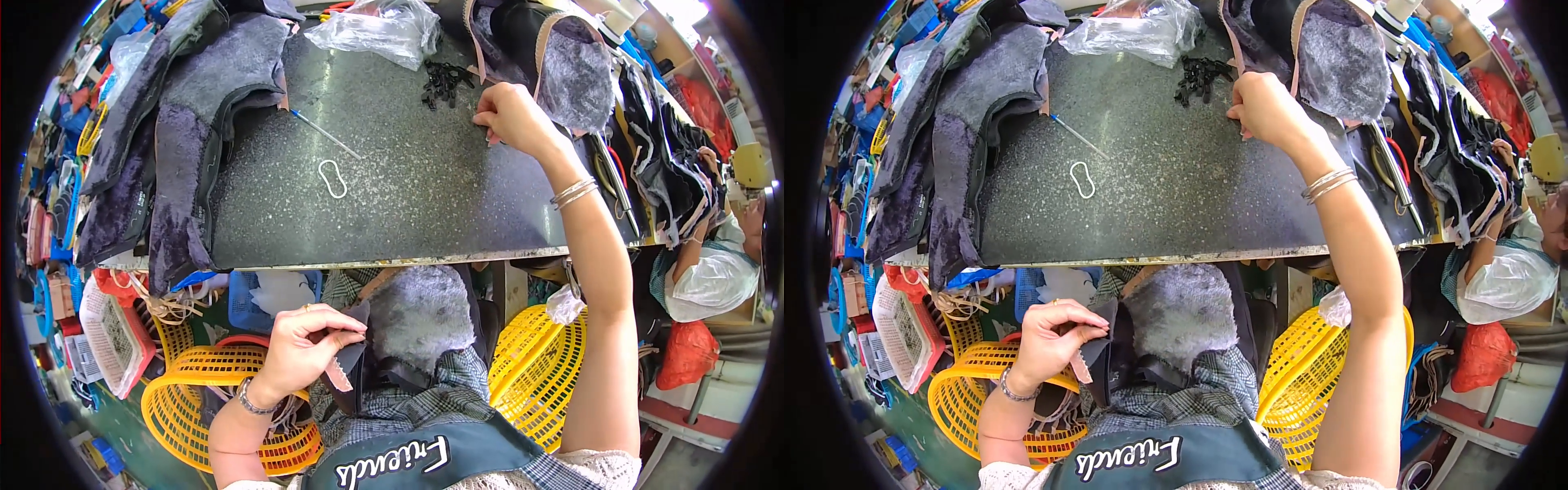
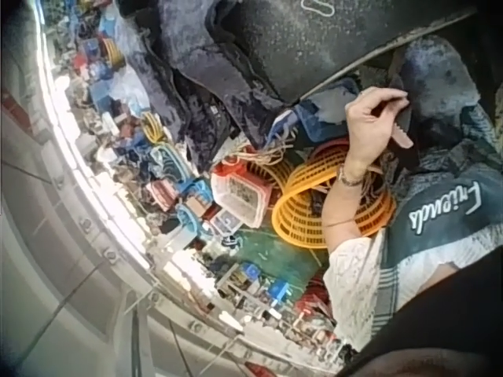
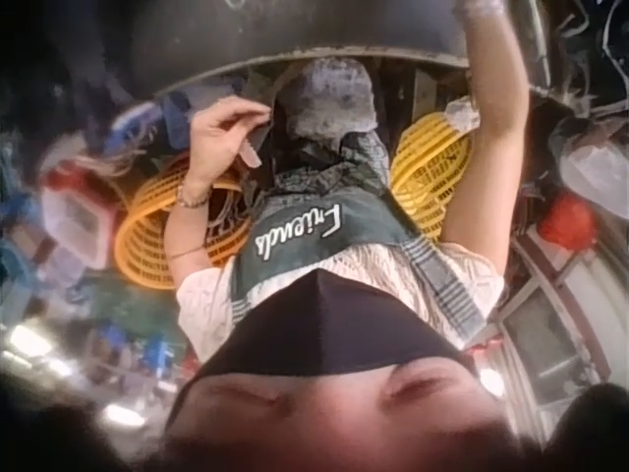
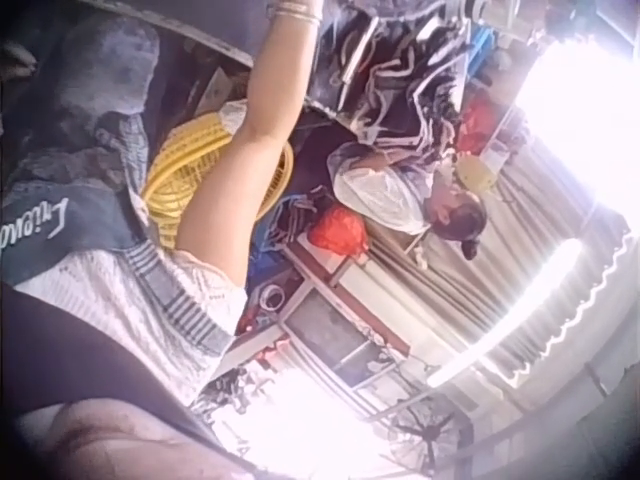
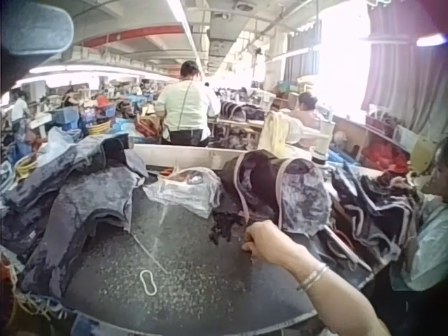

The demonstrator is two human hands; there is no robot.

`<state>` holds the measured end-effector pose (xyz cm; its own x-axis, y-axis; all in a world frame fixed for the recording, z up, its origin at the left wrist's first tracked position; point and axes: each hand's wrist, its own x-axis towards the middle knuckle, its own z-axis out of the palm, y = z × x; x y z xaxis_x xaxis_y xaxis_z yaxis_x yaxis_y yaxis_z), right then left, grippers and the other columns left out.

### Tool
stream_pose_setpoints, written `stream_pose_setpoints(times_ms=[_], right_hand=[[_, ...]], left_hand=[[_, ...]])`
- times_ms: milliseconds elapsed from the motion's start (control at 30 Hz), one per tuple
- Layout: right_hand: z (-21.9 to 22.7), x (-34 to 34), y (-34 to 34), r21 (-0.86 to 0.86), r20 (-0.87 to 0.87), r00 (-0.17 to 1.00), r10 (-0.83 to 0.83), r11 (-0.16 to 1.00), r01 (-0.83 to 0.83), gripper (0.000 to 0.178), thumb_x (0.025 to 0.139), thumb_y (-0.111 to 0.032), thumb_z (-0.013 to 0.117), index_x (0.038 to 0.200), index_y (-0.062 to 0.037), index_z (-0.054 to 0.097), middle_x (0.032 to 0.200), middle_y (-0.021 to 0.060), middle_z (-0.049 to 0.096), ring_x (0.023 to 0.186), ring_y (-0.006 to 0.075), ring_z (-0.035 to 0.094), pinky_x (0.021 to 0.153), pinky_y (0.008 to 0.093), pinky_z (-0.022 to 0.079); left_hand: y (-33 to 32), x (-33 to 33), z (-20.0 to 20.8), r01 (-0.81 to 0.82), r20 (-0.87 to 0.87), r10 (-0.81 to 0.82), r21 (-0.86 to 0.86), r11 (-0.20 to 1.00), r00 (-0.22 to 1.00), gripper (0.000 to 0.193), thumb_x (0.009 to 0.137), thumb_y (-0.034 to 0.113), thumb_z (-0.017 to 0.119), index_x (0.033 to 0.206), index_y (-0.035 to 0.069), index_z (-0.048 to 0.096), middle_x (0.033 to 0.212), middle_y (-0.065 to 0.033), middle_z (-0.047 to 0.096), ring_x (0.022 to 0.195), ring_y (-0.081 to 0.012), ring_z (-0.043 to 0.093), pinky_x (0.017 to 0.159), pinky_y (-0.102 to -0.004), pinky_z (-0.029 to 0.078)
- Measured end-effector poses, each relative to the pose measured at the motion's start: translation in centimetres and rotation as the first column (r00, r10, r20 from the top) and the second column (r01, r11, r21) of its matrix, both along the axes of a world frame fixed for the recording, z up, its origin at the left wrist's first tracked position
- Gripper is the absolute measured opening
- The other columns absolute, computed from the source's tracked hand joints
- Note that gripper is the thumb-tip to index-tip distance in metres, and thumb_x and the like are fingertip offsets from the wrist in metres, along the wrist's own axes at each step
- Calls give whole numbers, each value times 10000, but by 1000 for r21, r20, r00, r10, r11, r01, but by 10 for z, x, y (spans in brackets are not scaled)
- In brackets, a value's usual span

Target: Assembling shoe components by manually attaching zippers and lining to leather uppers at a factory workbench.

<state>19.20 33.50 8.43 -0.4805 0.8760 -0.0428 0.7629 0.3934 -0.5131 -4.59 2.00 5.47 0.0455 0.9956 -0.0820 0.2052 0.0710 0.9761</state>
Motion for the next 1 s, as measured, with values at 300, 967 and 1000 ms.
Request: stream_pose_setpoints(times_ms=[300,967,1000], right_hand=[[18,-4,-77,-362,-387,922,-27,924,-125,168,870,-56,621,970,73,657,852,143,703,796,190,712,706,287,570],[9,-51,-234,-413,-722,691,-47,830,-375,128,830,4,704,956,24,698,845,50,703,763,60,624,683,216,525],[10,-51,-233,-314,-700,711,65,866,-389,122,823,4,706,943,20,693,828,49,701,747,52,614,663,219,517]], left_hand=[[-9,-1,26,-82,232,186,-395,915,955,130,805,-96,657,879,-13,723,850,-87,669,704,-153,661,657,-250,506],[-13,19,26,-234,317,277,-168,958,907,495,759,-123,718,1160,5,456,726,-3,619,680,-35,586,649,-188,492],[-13,19,29,-229,301,280,-193,954,912,490,758,-123,719,1155,6,461,717,-1,614,672,-31,580,633,-180,480]])
